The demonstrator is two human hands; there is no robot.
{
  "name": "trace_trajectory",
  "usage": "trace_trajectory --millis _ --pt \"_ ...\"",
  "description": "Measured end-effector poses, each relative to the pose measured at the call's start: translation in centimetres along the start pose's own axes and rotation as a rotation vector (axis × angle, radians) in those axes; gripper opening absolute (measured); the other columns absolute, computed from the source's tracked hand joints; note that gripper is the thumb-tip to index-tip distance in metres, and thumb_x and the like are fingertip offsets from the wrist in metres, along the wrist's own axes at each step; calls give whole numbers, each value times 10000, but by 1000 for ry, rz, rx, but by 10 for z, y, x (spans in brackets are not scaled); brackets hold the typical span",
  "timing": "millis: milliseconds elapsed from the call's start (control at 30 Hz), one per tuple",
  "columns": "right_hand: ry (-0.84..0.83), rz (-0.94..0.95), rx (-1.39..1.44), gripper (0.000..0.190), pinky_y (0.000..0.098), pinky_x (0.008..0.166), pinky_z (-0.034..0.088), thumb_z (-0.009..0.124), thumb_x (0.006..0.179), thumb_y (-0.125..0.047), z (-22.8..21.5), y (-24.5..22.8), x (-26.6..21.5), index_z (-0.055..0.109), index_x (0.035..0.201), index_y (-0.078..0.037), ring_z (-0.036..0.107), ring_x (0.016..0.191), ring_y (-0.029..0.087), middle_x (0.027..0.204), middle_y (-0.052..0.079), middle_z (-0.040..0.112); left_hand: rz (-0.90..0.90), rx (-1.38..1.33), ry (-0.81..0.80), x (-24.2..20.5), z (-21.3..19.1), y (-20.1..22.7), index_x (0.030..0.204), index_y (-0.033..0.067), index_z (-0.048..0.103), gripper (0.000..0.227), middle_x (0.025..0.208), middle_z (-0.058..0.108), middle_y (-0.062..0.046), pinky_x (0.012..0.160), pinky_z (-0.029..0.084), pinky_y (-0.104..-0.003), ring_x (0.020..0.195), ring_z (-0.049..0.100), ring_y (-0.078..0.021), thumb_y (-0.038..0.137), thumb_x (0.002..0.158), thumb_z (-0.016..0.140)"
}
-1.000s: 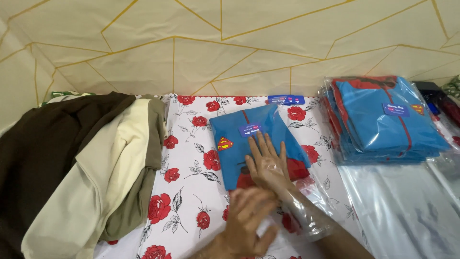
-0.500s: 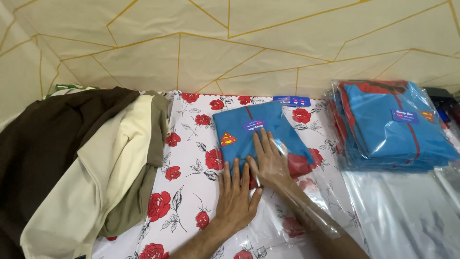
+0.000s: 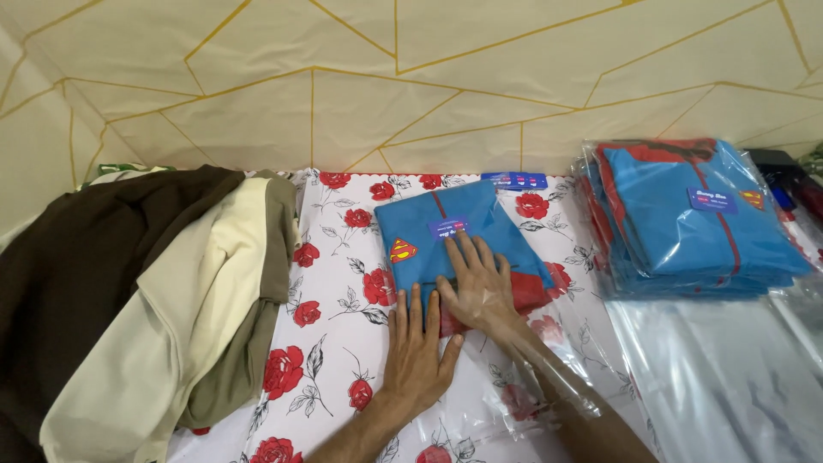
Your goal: Folding a red and blue hoodie and placing it into a clear plastic bag.
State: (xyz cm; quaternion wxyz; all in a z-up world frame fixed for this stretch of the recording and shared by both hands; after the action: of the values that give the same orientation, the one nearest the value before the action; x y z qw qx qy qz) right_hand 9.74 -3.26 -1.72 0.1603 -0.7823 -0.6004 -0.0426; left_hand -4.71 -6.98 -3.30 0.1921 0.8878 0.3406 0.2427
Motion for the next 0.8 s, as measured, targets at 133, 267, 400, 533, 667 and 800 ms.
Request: trace_trajectory --millis 133,267,400,533,667,800 --pt "62 -29 0 694 622 1106 312 429 955 -508 -2 -1 -3 418 1551 -151 335 1490 328 1639 90 375 23 -15 19 0 0 0 1598 7 242 724 1690 97 -260 1200 116 -624 1558 37 -454 447 1048 413" --pt "9 6 12 709 608 1152 256 391 978 -517 -1 2 -8 354 1577 -140 274 1520 330 1671 103 299 14 -49 39 0 -2 -1 1582 -13 271 707 1685 122 -259 1211 110 -604 1558 49 -448 436 1050 395" --pt "-78 34 133 714 579 1207 120 289 1016 -556 -23 -4 -29 264 1619 -174 173 1563 302 1701 90 219 30 -91 58 1 -6 1 1563 -48 285 687 1675 124 -285 1234 85 -579 1555 29 -460 397 1054 408" --pt "-100 14 70 741 619 1180 177 254 1006 -576 -13 2 -22 235 1628 -174 179 1559 319 1716 73 178 42 -78 48 1 -4 2 1554 -60 289 689 1667 124 -303 1235 67 -580 1551 16 -474 409 1056 377" --pt "8 -31 -81 687 622 1093 300 297 1018 -533 -2 3 -11 305 1609 -184 274 1524 325 1700 65 244 -8 -142 11 1 -4 -2 1576 -52 223 706 1691 8 -266 1239 41 -580 1555 -80 -456 414 1061 351" --pt "60 -32 -95 666 633 1087 299 327 1006 -530 1 7 -10 338 1601 -229 328 1496 353 1688 42 287 -13 -69 -19 0 -1 -3 1580 -69 187 714 1687 -22 -284 1234 40 -586 1545 -119 -484 387 1064 378"
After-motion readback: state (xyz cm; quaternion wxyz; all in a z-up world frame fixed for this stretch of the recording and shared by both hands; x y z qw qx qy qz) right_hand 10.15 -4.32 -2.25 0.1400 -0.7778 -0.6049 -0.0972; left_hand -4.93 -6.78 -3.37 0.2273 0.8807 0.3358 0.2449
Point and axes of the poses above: each hand's wrist, its own x-axis towards the middle knuckle, its own z-axis out of the palm, y = z × x, the point moved 8 cm from there along x, towards the middle knuckle
